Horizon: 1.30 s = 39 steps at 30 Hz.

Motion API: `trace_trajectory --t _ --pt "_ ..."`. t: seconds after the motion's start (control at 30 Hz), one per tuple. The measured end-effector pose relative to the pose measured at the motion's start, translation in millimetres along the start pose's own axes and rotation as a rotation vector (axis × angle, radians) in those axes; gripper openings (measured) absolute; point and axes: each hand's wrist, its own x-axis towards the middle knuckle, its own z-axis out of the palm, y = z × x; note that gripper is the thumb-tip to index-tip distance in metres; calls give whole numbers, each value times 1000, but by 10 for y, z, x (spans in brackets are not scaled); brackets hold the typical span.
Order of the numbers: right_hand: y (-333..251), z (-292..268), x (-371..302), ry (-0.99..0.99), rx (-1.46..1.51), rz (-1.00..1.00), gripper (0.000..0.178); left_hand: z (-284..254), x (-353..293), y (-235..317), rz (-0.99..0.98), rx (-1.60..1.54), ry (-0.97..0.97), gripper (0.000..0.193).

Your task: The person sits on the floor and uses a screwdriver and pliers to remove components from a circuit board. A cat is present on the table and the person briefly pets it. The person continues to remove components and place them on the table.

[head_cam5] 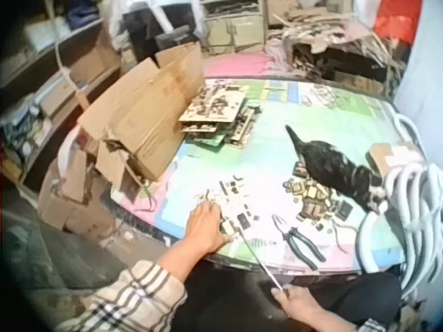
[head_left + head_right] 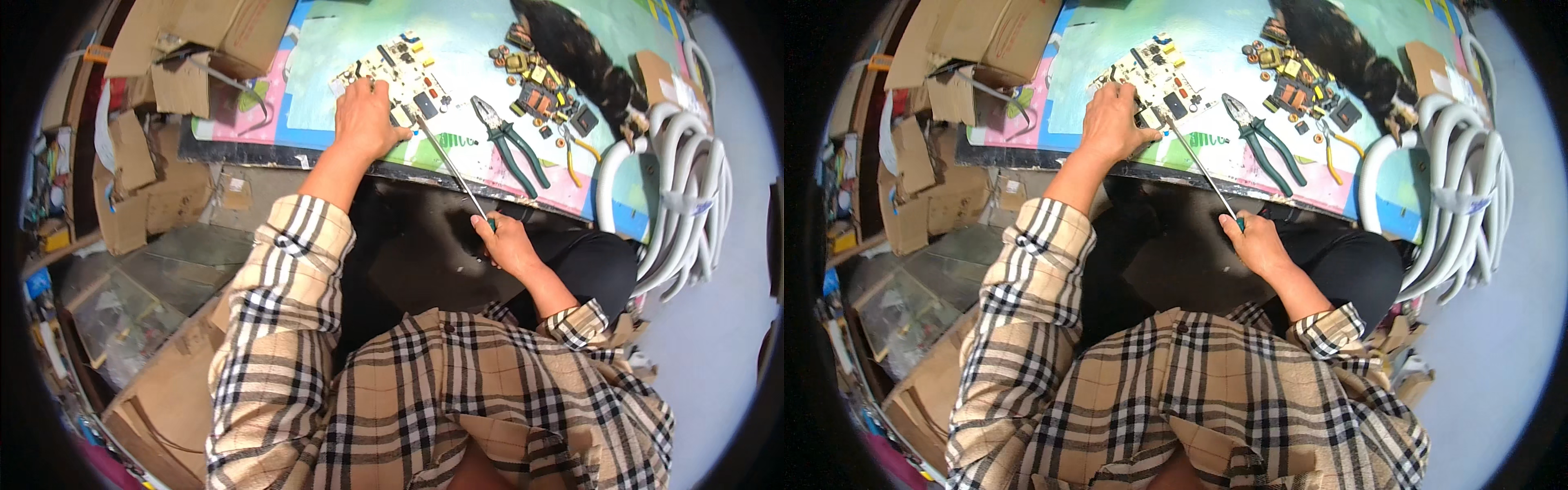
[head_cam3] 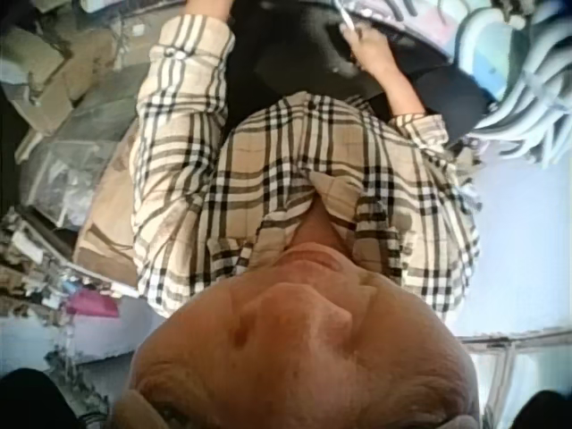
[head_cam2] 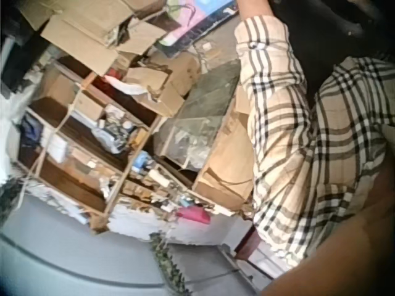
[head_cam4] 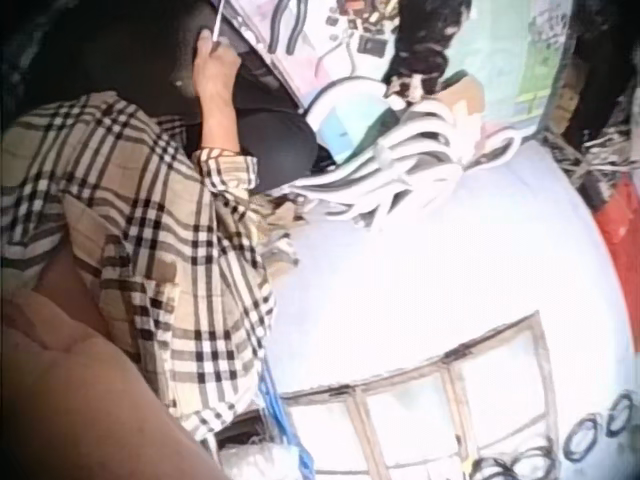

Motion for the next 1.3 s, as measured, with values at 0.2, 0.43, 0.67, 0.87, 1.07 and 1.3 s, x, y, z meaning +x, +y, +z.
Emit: trace_trajectory --t 0.2,0.43,0.67,0.87,1.07,1.3 --pt "-183 97 32 4 -106 109 53 164 64 17 36 61 -180 49" --pt "-124 216 63 1 -58 98 51 -47 190 273 82 204 -259 38" --pt "-392 -63 11 -264 191 238 50 -27 286 21 21 69 -369 41" --pt "-333 -57 41 -222 151 212 52 -31 374 -25 63 -8 -407 45" --pt "-241 -37 109 -262 154 197 54 29 392 -32 50 3 -367 51" --pt "-321 -143 71 -405 431 321 49 -98 616 184 -55 161 -524 60"
